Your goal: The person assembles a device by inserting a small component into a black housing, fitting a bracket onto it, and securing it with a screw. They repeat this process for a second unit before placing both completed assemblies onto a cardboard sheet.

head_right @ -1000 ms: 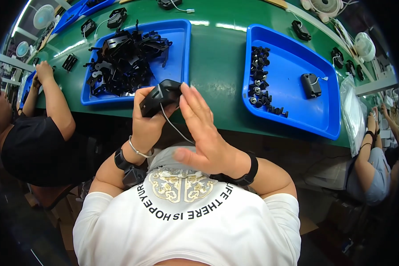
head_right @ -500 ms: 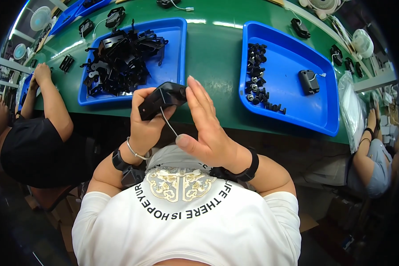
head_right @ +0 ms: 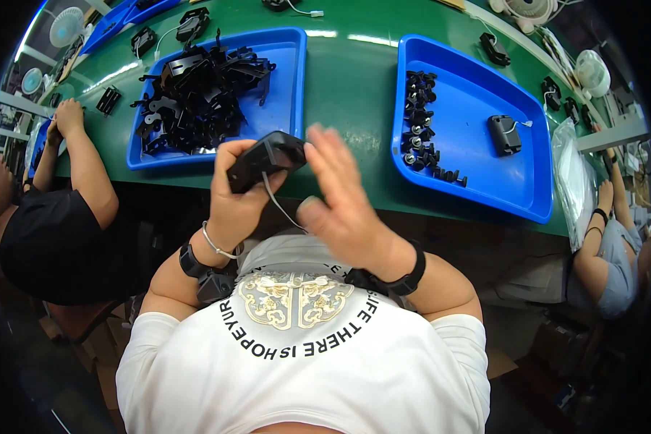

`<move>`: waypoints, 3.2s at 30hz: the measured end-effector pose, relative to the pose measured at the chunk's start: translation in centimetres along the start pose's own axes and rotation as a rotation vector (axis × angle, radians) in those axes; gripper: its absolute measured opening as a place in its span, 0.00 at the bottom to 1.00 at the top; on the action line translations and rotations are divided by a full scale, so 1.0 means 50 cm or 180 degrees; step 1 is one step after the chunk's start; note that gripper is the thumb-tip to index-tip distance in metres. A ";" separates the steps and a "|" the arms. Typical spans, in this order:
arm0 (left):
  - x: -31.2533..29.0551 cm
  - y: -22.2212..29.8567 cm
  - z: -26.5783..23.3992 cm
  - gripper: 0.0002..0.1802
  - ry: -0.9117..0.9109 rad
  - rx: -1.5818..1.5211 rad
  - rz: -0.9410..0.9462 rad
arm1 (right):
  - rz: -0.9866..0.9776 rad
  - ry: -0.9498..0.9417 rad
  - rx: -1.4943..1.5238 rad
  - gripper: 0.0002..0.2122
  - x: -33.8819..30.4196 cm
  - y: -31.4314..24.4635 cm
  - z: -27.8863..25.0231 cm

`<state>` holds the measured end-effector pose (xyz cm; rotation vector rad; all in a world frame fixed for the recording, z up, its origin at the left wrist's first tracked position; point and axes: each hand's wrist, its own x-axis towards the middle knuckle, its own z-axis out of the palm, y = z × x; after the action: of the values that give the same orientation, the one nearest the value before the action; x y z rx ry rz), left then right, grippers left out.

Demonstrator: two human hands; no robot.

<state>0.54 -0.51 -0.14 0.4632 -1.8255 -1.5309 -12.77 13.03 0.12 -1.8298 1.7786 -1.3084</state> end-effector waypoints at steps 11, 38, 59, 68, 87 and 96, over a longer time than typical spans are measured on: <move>0.011 0.011 -0.009 0.24 -0.0196 0.0234 0.0227 | -0.0091 0.0235 0.1066 0.26 -0.003 0.000 -0.019; -0.021 -0.002 0.012 0.25 -0.0547 -0.1267 -0.1192 | 0.0754 0.0560 0.2094 0.22 -0.025 0.011 0.016; -0.010 0.003 0.011 0.25 -0.0361 -0.1130 -0.1316 | 0.1060 0.0804 0.2375 0.20 -0.018 0.011 0.038; -0.014 0.001 0.012 0.24 -0.0419 -0.1124 -0.0969 | 0.1224 0.0628 0.2372 0.20 -0.009 0.006 0.016; 0.073 0.001 0.005 0.33 -0.1745 -0.1507 0.0057 | 0.1509 0.1268 0.2430 0.16 0.127 0.048 -0.221; 0.090 0.004 -0.078 0.24 -0.3436 -0.0025 0.0296 | 0.2392 0.1866 0.0182 0.13 0.217 0.443 -0.535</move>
<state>0.20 -6.21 1.53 -0.5879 -2.5366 -1.8816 -48.76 8.91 3.20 -0.6049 2.3271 -1.5913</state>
